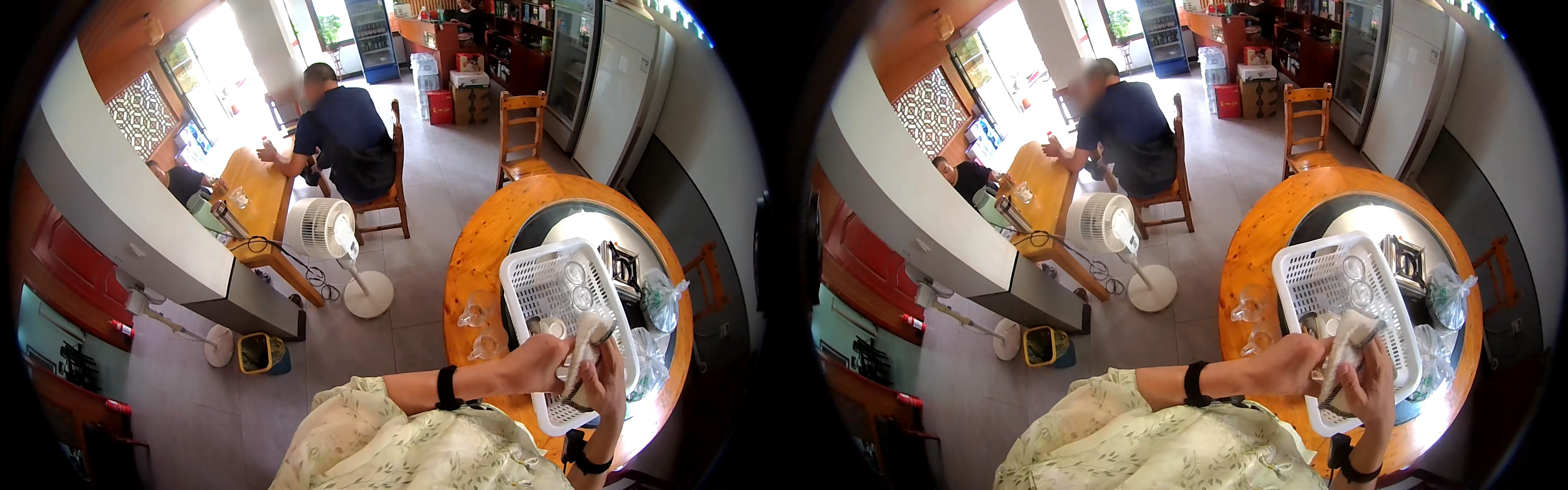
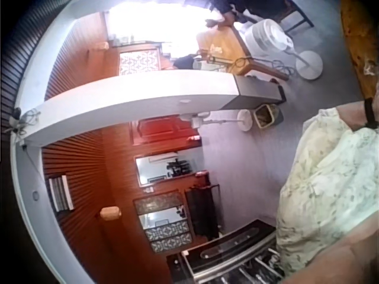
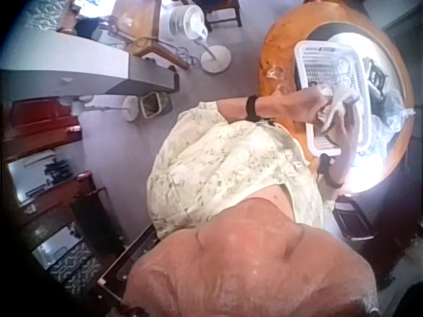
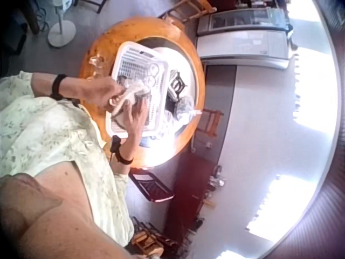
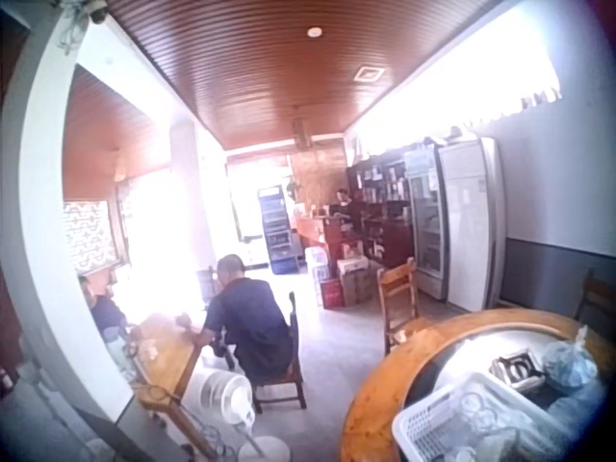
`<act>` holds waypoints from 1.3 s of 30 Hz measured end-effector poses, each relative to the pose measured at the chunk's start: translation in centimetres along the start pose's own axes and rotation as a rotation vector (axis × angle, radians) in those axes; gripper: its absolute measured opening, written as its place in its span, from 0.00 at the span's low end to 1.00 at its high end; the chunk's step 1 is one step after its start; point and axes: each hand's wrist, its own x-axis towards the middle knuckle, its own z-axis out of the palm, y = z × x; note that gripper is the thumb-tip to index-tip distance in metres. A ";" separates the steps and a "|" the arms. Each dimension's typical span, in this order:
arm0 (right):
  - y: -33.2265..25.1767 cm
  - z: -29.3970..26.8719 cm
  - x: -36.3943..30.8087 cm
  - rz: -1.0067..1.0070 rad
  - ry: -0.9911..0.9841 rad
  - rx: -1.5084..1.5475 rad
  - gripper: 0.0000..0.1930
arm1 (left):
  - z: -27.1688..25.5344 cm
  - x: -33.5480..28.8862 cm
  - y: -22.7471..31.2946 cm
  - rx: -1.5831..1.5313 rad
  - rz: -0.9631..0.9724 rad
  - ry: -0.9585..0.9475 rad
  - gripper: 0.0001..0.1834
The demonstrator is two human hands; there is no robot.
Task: The person wipes glasses and a bowl with a cloth and places them into a sterilization cabinet.
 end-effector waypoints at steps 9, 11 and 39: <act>8.9 0.6 -1.9 0.427 0.081 0.362 0.17 | 0.9 -1.1 0.3 -0.206 -0.135 -0.014 0.44; 9.4 0.6 -2.2 0.445 0.080 0.415 0.17 | 0.6 -1.4 0.3 -0.240 -0.175 -0.048 0.43; 1.1 5.8 -2.7 -0.112 0.378 -0.208 0.31 | 3.8 -0.4 -3.2 -0.670 -0.228 0.350 0.30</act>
